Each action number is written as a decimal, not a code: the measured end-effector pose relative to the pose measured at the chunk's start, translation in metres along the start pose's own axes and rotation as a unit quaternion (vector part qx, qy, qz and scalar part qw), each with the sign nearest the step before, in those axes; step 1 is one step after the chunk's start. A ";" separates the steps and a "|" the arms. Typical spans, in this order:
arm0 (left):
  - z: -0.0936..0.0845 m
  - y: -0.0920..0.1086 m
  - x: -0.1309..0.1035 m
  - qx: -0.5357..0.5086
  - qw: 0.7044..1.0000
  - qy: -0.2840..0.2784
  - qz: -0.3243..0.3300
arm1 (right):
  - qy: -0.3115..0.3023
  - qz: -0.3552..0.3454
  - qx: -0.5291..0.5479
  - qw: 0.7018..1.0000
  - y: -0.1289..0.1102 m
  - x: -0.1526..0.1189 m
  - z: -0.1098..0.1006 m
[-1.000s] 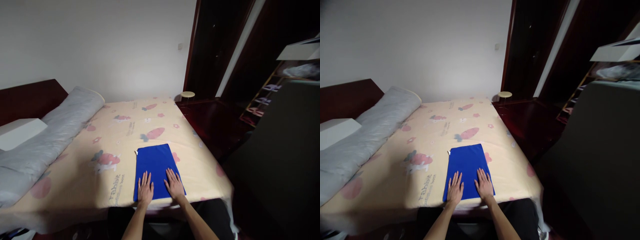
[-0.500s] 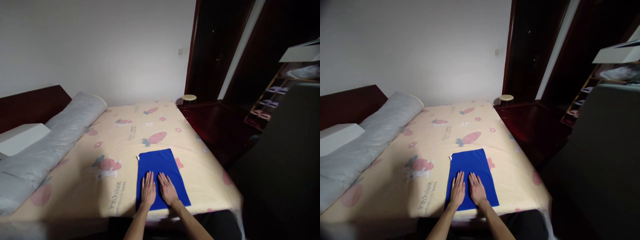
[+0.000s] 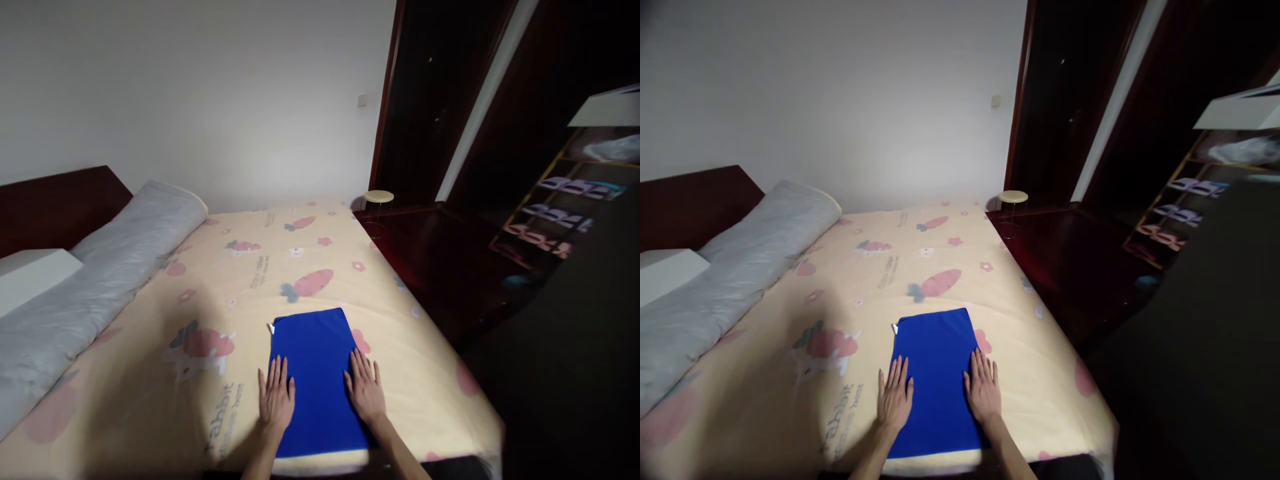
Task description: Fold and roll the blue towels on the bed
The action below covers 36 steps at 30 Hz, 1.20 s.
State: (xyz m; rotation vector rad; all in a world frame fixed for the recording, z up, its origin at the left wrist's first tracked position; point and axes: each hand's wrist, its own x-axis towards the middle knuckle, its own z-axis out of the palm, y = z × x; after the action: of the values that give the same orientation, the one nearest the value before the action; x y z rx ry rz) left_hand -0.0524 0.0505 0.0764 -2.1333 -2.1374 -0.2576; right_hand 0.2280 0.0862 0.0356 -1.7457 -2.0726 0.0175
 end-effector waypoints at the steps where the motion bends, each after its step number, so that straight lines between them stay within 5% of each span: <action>1: 0.000 0.005 0.002 0.000 1.000 0.011 -0.002 | 0.008 -0.001 -0.001 1.000 -0.006 0.001 0.001; 7: 0.003 0.045 0.034 -0.050 0.994 0.004 0.099 | -0.055 -0.163 0.055 0.984 -0.067 0.030 0.004; 10: 0.006 0.042 0.054 -0.056 0.990 -0.028 0.128 | -0.108 -0.228 0.079 0.964 -0.075 0.050 0.005; 16: 0.012 -0.012 0.069 -0.010 0.999 -0.040 0.003 | -0.088 -0.052 0.025 0.994 -0.013 0.076 0.005; 19: 0.014 -0.025 0.068 0.003 1.000 -0.015 0.011 | -0.053 -0.034 0.009 0.998 0.008 0.078 0.009; 24: 0.016 -0.002 0.076 0.011 0.995 0.049 0.090 | -0.021 -0.094 0.028 0.995 -0.025 0.081 0.020; 30: 0.023 0.013 0.109 -0.004 0.993 0.007 0.117 | -0.127 -0.228 0.094 0.961 -0.070 0.107 0.022; 36: 0.017 -0.032 0.124 0.003 0.999 -0.033 0.011 | -0.126 -0.055 0.039 0.990 -0.026 0.135 0.021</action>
State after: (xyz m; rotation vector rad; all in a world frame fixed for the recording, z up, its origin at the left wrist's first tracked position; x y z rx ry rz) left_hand -0.0848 0.1760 0.0826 -2.1899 -2.1464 -0.1819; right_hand 0.1809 0.2138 0.0656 -1.6516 -2.3106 0.2971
